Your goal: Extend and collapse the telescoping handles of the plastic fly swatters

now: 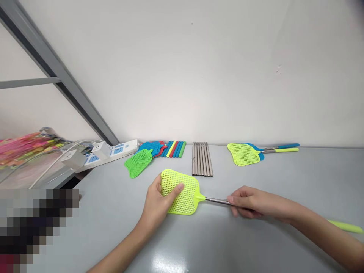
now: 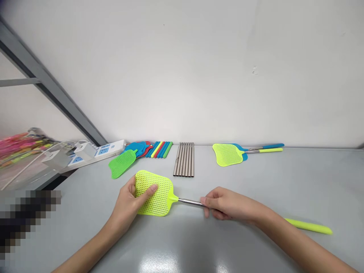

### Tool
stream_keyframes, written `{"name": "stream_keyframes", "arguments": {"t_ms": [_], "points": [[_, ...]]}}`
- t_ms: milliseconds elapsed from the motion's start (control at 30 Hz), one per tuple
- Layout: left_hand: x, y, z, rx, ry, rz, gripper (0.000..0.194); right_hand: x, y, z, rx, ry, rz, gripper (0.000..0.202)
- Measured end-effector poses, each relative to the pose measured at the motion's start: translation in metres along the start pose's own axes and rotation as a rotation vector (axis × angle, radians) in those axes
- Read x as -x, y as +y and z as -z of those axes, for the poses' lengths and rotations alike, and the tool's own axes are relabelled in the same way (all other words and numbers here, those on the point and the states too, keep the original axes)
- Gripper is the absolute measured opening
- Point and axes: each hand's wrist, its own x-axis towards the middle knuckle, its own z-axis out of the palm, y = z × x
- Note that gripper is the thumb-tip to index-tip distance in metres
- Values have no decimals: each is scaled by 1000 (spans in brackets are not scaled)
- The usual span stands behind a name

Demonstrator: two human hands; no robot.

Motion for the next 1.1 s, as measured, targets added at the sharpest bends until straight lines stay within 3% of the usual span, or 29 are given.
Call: {"name": "stream_keyframes", "arguments": {"t_ms": [200, 567, 767, 1100], "points": [[-2, -2, 2, 70, -44, 113, 37, -2, 1, 5, 173, 130, 87, 35], [-6, 9, 11, 14, 66, 33, 37, 2, 1, 27, 227, 166, 56, 34], [-6, 5, 9, -16, 87, -12, 37, -2, 5, 26, 244, 148, 90, 37], [1, -17, 7, -225, 234, -2, 42, -3, 14, 12, 170, 93, 23, 34]]}}
